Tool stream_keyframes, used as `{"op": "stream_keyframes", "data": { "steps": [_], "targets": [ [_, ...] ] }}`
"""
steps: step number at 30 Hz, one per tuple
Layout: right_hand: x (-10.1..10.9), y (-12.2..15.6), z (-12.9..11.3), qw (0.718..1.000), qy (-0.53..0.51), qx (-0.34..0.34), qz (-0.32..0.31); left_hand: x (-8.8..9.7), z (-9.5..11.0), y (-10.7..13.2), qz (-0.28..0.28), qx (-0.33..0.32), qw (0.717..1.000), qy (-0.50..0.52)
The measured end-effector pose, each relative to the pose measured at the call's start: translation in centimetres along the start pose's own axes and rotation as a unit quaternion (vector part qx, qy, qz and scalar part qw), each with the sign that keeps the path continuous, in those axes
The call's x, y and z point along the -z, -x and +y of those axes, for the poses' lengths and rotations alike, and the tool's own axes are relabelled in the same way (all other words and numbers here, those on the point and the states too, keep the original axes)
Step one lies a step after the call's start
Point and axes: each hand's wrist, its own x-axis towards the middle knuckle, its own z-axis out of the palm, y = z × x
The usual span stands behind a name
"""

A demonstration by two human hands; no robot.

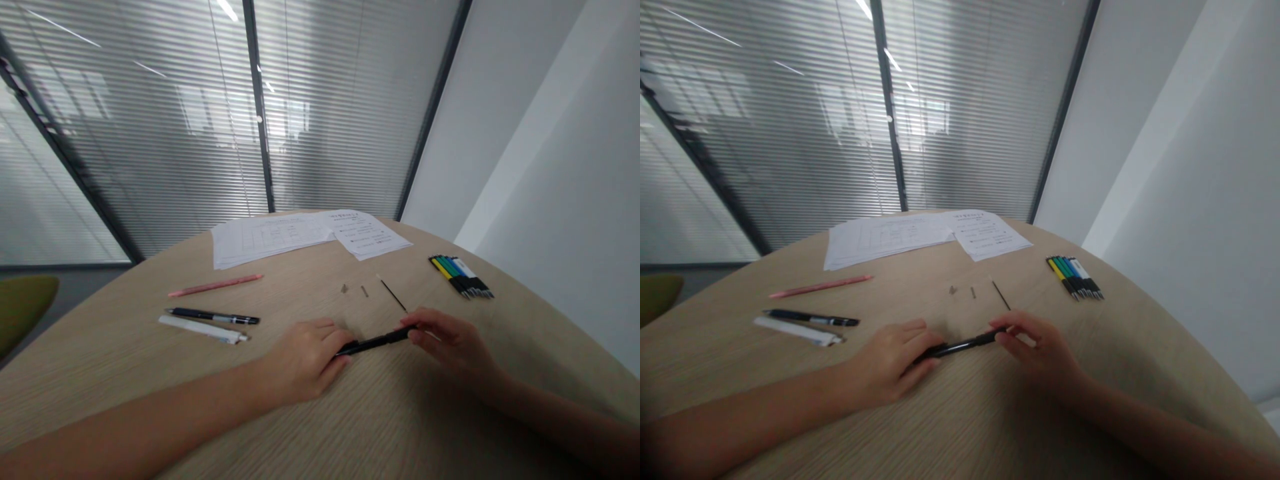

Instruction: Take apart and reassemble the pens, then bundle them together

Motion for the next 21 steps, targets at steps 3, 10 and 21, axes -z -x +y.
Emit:
{"op": "stream_keyframes", "data": {
  "steps": [3, 10, 21],
  "targets": [
    [0.0, 0.0, 0.1, 1.0, 0.017, 0.009, -0.017, 0.2, 0.1, 0.0, -0.008, -0.006, 1.0, 0.003],
    [-0.1, 0.0, -0.1, 0.998, 0.031, 0.035, -0.03, 0.1, 0.1, 0.0, -0.009, -0.013, 1.0, 0.002],
    [0.8, -1.9, 2.4, 0.984, 0.165, 0.037, 0.064, 0.0, -0.3, -0.1, 0.024, 0.121, 0.991, 0.046]
  ]
}}
